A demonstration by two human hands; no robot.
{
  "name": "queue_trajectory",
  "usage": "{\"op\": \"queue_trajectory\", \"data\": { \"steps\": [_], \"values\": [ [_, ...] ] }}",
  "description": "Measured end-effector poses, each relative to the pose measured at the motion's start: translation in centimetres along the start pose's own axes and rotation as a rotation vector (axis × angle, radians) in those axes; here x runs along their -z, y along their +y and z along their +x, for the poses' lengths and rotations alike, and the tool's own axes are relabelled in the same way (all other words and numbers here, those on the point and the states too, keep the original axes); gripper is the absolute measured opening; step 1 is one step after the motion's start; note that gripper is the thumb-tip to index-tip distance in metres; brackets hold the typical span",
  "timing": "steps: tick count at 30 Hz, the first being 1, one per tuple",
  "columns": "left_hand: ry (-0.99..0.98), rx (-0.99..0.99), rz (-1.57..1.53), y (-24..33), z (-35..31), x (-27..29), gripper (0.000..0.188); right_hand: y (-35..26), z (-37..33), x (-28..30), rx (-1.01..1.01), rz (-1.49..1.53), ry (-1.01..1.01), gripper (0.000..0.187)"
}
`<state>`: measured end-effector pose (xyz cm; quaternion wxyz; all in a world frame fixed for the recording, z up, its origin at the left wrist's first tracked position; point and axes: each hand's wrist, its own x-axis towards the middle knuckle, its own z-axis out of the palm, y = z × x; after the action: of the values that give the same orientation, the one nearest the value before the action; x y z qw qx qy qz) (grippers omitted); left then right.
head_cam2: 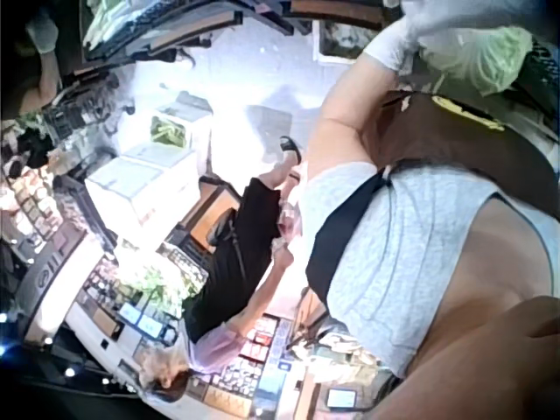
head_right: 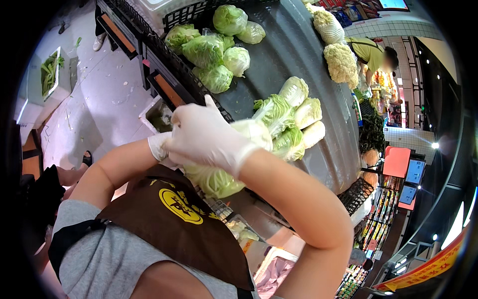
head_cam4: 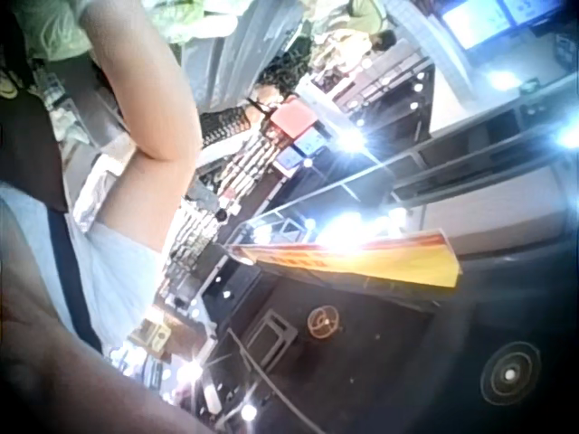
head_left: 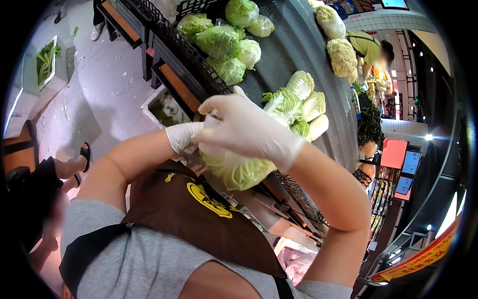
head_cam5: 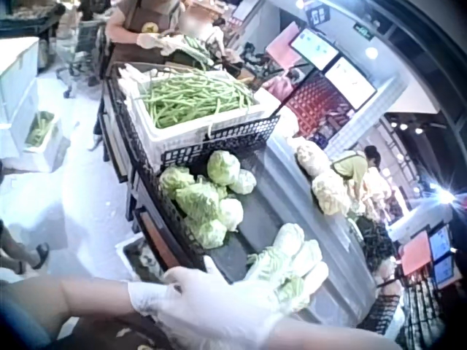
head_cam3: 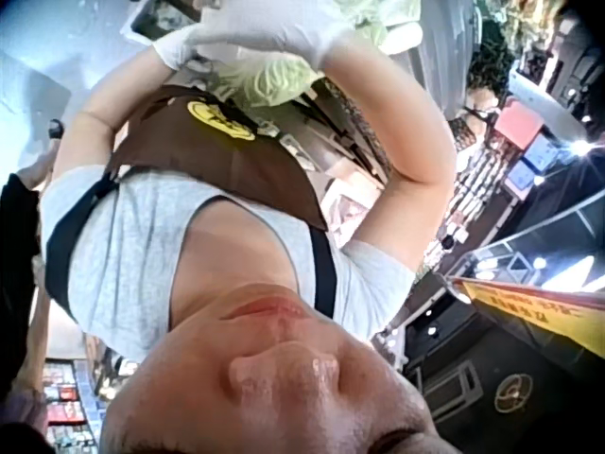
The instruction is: The person trims the outer leaves of cabbages using a knife, places them onto a metal shelf, and luego removes cabbages from a white foam crate.
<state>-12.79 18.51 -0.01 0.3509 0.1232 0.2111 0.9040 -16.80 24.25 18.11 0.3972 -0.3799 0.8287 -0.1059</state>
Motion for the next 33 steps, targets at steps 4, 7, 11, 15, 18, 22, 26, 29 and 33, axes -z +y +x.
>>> {"op": "queue_trajectory", "data": {
  "steps": [4, 7, 11, 15, 18, 22, 26, 29, 33],
  "values": [
    [0.029, -0.118, -0.028, 1.1, -0.1, -0.1, 0.063, -0.1, -8.3, -0.2, 0.167, -0.063, 0.242, 0.052],
    [0.087, -0.186, -0.109, 0.9, -0.3, 0.7, 0.065, 1.6, -14.2, 1.1, 0.056, -0.123, 0.168, 0.077],
    [0.015, -0.201, -0.11, 1.3, -1.6, 0.3, 0.085, 7.4, -17.8, 1.7, -0.268, 0.13, 0.058, 0.057],
    [-0.256, -0.116, 0.183, 0.8, 0.5, -0.5, 0.077, 16.1, -13.2, 0.7, 0.046, 0.144, -0.121, 0.035],
    [-0.401, 0.008, 0.629, 1.6, 1.7, -3.5, 0.073, 20.2, -7.3, 1.1, -0.47, 0.499, -0.038, 0.036],
    [-0.124, 0.215, 0.394, -0.8, 2.1, 1.4, 0.052, 2.2, -1.9, 4.8, -0.122, 0.403, -0.039, 0.042],
    [0.26, -0.002, 0.275, 0.7, -2.7, 5.9, 0.045, 0.8, -11.8, 2.3, -0.025, 0.219, 0.053, 0.058],
    [0.291, -0.163, -0.057, 2.5, -7.5, 3.0, 0.05, 8.6, -16.2, 0.5, -0.063, 0.322, 0.248, 0.059],
    [0.188, -0.178, 0.271, 2.2, -6.0, 1.7, 0.051, 17.4, -9.2, -4.7, -0.152, 0.557, 0.37, 0.04]
  ]
}}
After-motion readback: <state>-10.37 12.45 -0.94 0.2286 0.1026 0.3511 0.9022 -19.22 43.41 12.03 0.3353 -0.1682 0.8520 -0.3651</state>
